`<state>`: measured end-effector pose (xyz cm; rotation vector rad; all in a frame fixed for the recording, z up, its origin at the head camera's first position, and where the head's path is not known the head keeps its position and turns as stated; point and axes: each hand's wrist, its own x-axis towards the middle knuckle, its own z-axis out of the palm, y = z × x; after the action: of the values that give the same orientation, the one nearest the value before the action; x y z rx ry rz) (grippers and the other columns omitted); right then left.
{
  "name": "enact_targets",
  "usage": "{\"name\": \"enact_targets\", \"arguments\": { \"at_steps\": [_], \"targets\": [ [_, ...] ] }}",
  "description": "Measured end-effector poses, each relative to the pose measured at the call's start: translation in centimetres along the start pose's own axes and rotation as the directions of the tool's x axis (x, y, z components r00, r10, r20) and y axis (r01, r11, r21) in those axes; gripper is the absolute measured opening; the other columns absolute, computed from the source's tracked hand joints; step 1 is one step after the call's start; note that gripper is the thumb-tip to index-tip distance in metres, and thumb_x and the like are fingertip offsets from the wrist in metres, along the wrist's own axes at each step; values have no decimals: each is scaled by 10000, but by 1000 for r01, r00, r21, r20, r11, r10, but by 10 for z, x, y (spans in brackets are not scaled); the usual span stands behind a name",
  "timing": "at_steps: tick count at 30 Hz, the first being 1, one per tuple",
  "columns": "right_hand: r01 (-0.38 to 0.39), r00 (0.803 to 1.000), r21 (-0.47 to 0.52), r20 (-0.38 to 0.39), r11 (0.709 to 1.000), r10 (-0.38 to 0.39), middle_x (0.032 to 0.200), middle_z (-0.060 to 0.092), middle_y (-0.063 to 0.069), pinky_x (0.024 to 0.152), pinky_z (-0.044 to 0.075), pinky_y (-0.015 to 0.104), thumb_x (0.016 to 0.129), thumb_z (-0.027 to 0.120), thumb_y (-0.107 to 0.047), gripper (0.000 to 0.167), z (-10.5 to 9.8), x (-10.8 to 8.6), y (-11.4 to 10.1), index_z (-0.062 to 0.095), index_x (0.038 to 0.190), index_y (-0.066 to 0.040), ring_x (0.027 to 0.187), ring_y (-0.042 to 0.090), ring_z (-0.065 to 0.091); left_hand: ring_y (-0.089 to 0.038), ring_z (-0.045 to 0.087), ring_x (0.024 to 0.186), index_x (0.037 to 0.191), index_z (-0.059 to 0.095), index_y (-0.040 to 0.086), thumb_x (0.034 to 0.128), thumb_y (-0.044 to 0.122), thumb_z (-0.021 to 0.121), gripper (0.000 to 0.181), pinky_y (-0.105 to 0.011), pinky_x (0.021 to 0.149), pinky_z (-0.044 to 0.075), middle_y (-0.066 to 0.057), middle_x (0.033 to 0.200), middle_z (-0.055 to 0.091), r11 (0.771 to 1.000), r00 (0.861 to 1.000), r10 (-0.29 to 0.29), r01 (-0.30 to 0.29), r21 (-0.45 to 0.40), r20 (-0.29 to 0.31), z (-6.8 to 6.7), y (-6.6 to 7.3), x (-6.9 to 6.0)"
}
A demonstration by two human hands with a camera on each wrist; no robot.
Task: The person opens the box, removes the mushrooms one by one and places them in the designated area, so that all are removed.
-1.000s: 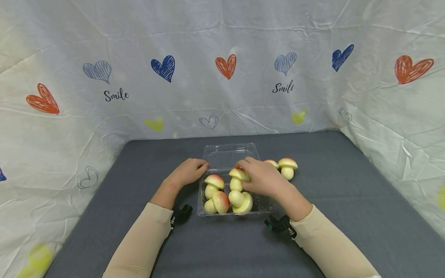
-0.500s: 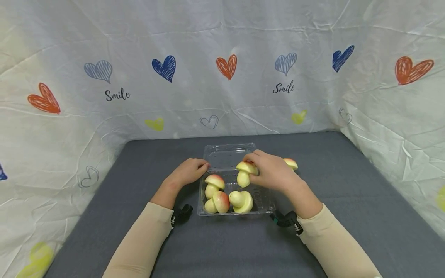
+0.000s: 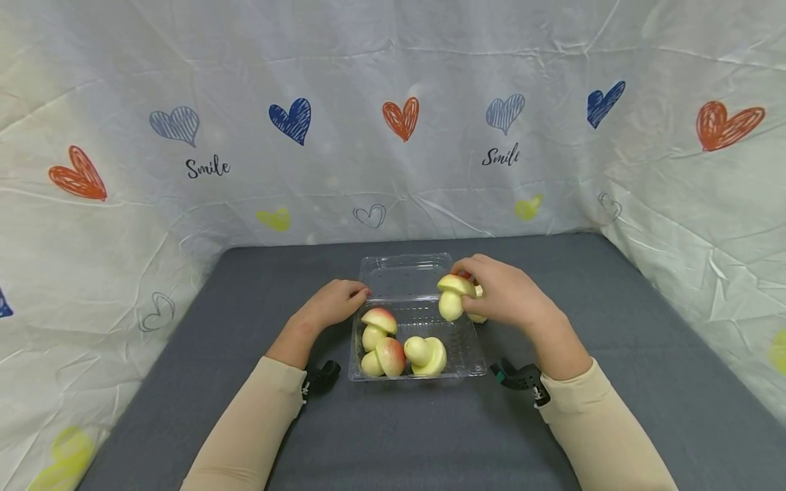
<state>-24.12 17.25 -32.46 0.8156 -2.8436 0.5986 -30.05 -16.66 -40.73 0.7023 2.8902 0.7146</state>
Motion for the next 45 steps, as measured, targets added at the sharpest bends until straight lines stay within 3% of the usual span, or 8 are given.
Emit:
{"name": "enact_targets", "arguments": {
  "at_steps": [11,25,31,45],
  "targets": [
    [-63,998,74,29,995,61,1088,650,57,832,491,430,843,728,-84,349,-20,-6,21,684,1189,-84,990,245,616,-164,630,897,1285,722,86,1113,265,467,356,-410,791,493,-93,1207,707,1000,1000,5,-5,-3,0,0,-2,1],
    [-151,988,116,42,982,147,1083,659,92,800,489,431,827,687,-50,369,-35,-15,44,667,1196,-55,977,273,609,-198,660,976,1290,720,88,1111,272,467,361,-427,832,522,-93,1223,705,1000,1000,4,-4,13,-2,1,-4,2],
    [-213,976,114,61,970,207,1101,647,111,807,476,439,838,675,-59,392,-42,-19,54,646,1228,-52,988,289,591,-187,651,942,1285,724,92,1111,275,465,361,-422,811,511,-89,1210,708,1000,1000,5,-5,21,-5,1,-4,3],
    [-316,948,123,89,941,307,1176,613,185,790,493,452,854,675,-91,451,-52,-28,79,600,1294,-26,996,324,591,-260,669,1075,1301,711,71,1118,277,457,375,-464,905,533,-104,1236,699,1000,1000,6,-6,-7,1,-3,0,-1]
  ]
}}
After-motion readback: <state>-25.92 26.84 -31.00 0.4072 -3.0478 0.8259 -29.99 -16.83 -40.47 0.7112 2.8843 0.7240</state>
